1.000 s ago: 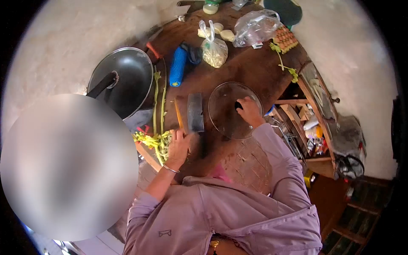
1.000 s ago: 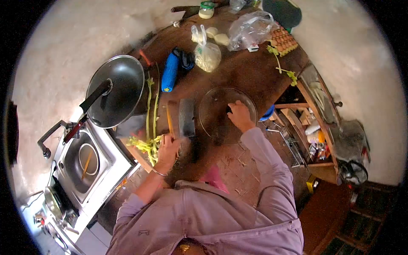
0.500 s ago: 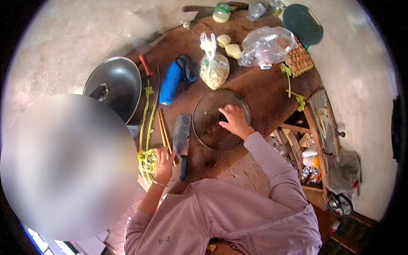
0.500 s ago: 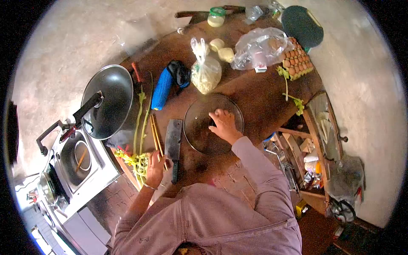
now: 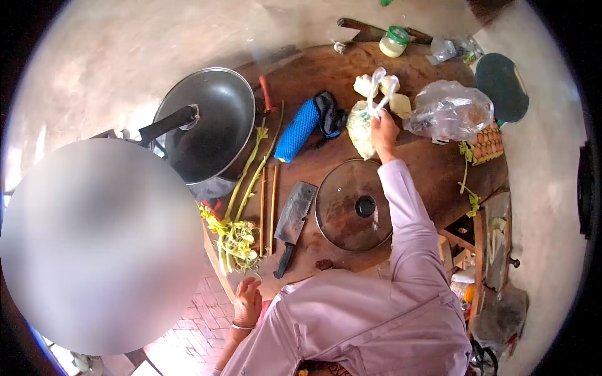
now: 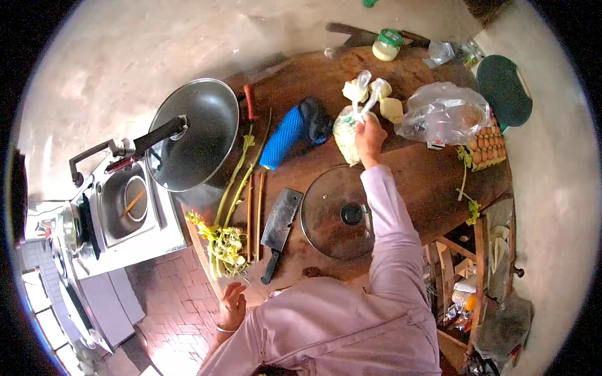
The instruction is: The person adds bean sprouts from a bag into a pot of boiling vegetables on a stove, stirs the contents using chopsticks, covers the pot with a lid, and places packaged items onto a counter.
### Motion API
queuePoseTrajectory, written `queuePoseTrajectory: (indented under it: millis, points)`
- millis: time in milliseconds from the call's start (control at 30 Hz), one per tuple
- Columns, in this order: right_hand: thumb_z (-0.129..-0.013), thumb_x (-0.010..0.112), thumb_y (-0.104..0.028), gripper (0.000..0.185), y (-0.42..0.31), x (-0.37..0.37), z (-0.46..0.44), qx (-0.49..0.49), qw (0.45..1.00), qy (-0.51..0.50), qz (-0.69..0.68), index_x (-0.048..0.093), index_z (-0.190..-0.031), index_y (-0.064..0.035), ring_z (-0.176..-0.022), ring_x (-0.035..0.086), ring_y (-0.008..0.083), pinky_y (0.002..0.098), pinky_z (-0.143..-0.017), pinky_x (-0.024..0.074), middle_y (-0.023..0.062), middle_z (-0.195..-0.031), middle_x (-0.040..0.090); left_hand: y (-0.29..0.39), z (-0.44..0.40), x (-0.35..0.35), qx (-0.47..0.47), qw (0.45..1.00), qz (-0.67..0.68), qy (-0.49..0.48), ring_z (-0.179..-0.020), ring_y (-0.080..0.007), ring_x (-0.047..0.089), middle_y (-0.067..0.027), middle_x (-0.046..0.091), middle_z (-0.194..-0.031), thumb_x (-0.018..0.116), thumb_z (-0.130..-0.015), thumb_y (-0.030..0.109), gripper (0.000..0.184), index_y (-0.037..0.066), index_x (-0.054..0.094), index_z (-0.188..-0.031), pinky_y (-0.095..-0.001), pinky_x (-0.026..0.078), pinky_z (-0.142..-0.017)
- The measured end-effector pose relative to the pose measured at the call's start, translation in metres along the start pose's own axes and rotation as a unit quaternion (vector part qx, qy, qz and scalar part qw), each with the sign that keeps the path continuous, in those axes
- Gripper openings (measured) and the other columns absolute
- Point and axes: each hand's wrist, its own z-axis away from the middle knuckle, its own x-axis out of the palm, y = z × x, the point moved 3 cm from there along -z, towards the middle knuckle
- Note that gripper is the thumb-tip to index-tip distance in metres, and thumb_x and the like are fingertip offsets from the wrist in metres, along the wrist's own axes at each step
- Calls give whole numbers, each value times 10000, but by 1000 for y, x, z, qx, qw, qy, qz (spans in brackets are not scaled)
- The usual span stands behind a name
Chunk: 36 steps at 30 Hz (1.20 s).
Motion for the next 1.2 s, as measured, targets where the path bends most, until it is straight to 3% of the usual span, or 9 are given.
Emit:
queuePoseTrajectory:
  millis: [233, 433, 600, 833, 933, 967, 1000, 1133, 1200]
  points:
    - [-813, 535, -81, 120, -128, -102, 55, -74, 979, -74, -177, 525, -888, 13, -740, 527, 175, 297, -650, 425, 108, -822, 544, 36, -27, -58, 114, 992, 50, 28, -838, -349, 539, -198, 543, -913, 480, -726, -39, 184, -30, 549, -897, -374, 446, -722]
    - [-791, 540, -34, 43, -298, -122, 167, -184, 864, -310, -352, 531, -813, 2, -747, 523, 157, 265, -664, 422, 60, -805, 534, 119, -39, -170, 298, 947, 11, 120, -1006, -341, 466, -168, 485, -1079, 562, -707, 13, 300, -1, 536, -1005, -390, 385, -847]
    - [-762, 571, -14, 79, -407, -90, 300, -239, 770, -416, -421, 544, -835, 2, -754, 533, 176, 297, -655, 415, 71, -803, 546, 61, 55, -215, 367, 925, -55, 77, -963, -302, 488, -112, 519, -1005, 596, -677, 52, 261, 36, 564, -935, -417, 388, -811]
    - [-760, 536, 26, 116, -552, -62, 457, -300, 749, -399, -435, 580, -865, 2, -756, 550, 228, 340, -856, 402, 92, -765, 578, -88, 244, -301, 174, 940, 49, 290, -777, -257, 562, -110, 586, -831, 557, -680, -41, 127, 3, 569, -798, -283, 445, -681]
    - [-811, 547, -42, 92, -581, -28, 502, -120, 764, -431, -465, 589, -887, -12, -756, 529, 94, 223, -684, 431, 30, -792, 593, -146, 313, -336, 80, 901, 107, 413, -748, -171, 548, -76, 581, -808, 536, -710, -41, 115, -7, 553, -818, -262, 421, -674]
    - [-830, 530, -55, 97, -594, -18, 513, -93, 748, -443, -486, 587, -891, -5, -757, 515, 74, 212, -684, 424, 13, -800, 588, -176, 333, -337, -23, 830, 333, 448, -739, -83, 503, -24, 556, -795, 487, -768, -50, 107, -7, 549, -843, -204, 402, -646]
    - [-850, 512, -68, 111, -606, -10, 523, -62, 732, -456, -503, 585, -894, 2, -757, 502, 54, 201, -685, 417, -4, -808, 582, -182, 346, -351, 13, 815, 336, 472, -727, -47, 462, 10, 520, -784, 453, -817, -27, 104, 3, 540, -865, -177, 383, -639]
    - [-830, 545, -195, 384, -679, 19, 569, -113, 596, -597, -525, 455, -1142, 9, -973, 466, 122, 254, -846, 369, 62, -1055, 521, -233, 378, -376, -12, 778, 291, 557, -713, -62, 470, 6, 529, -778, 474, -809, -8, 94, 8, 549, -863, -189, 383, -623]
    - [-755, 606, -320, 557, -721, 32, 581, -249, 614, -560, -497, 420, -1159, 16, -1031, 467, 216, 315, -889, 340, 118, -1092, 506, -253, 379, -390, -24, 767, 297, 569, -719, -73, 462, -9, 515, -779, 468, -802, -28, 91, 12, 521, -865, -193, 378, -627]
